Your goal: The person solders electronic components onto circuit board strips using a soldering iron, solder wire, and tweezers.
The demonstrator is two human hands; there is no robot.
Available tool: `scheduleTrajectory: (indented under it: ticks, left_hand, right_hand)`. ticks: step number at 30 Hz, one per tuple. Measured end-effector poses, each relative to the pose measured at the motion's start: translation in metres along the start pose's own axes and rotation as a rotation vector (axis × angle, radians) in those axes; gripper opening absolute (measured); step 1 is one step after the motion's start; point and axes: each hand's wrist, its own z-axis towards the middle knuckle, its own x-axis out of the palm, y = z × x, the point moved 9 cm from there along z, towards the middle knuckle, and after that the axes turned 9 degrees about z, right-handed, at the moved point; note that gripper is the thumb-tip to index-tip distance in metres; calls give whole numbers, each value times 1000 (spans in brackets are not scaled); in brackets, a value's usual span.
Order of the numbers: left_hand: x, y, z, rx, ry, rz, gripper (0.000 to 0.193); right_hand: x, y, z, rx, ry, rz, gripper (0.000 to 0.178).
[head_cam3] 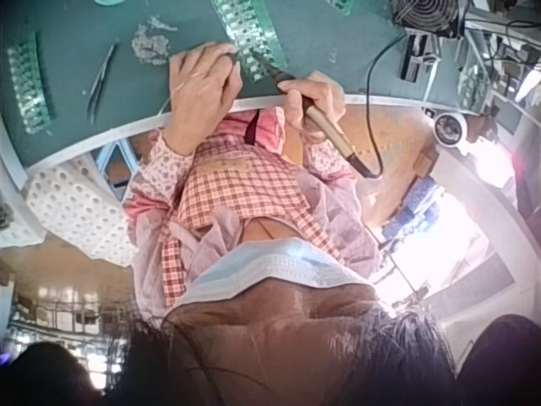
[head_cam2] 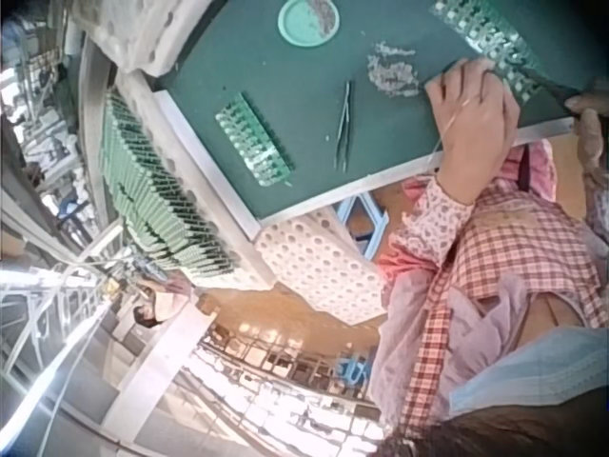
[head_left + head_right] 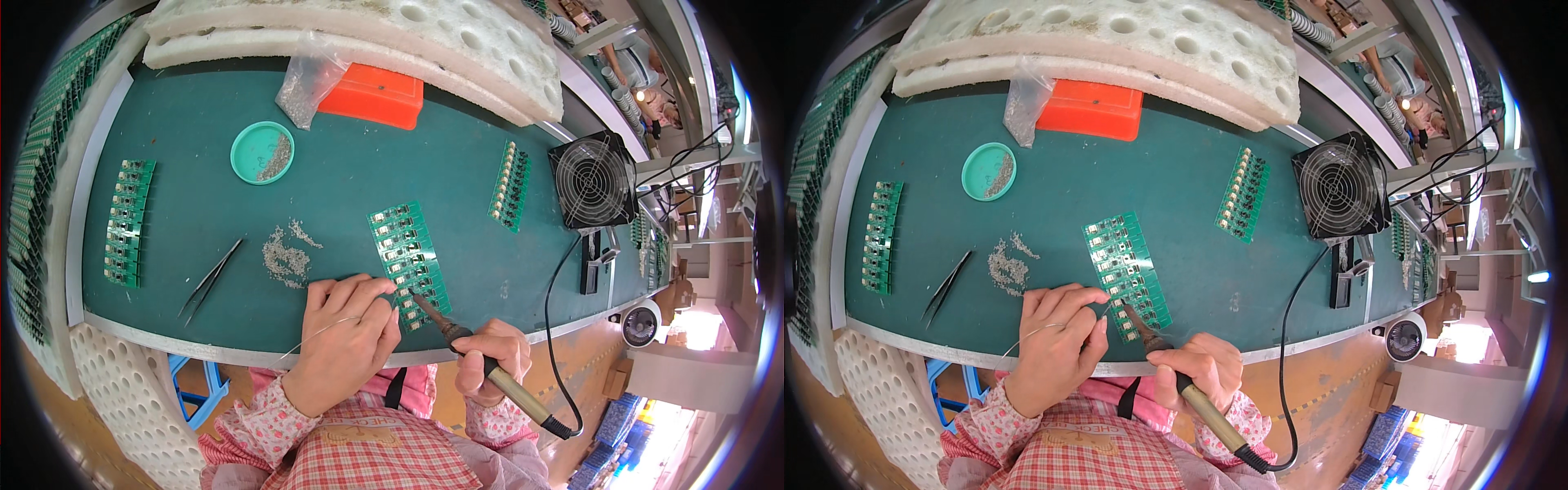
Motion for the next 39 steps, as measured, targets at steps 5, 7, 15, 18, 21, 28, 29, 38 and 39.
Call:
scheduleTrajectory:
  ticks: [5, 7, 15, 18, 21, 28, 29, 38, 39]
  left_hand:
    - [1, 0, 1, 0, -8, 13, 13]
    - [1, 0, 1, -4, -9, 16, 13]
    - [4, 0, 2, -9, 4, 24, 12]
    - [3, 0, 3, -10, 5, 21, 12]
    - [3, 1, 2, -8, 0, 25, 12]
    - [2, 2, 1, -10, 2, 2, 11]
    - [4, 2, 0, 8, 16, 12, 12]
    - [0, 2, -1, 7, -9, -6, 10]
    - [1, 2, -2, 20, 2, 9, 11]
  right_hand:
    - [8, -2, 1, -7, -5, -64, 19]
    - [10, -2, 2, -6, 7, -67, 18]
    - [15, -1, 5, -48, 44, -23, 16]
    - [17, 2, 5, -62, 63, -40, 19]
    - [22, 10, 9, -102, 107, -76, 23]
    - [32, 19, 6, -158, 148, -145, 25]
    - [32, 20, 6, -158, 148, -145, 25]
    - [-5, -4, -9, 26, -128, 22, 9]
    - [-9, -8, -11, 80, -146, -17, 9]
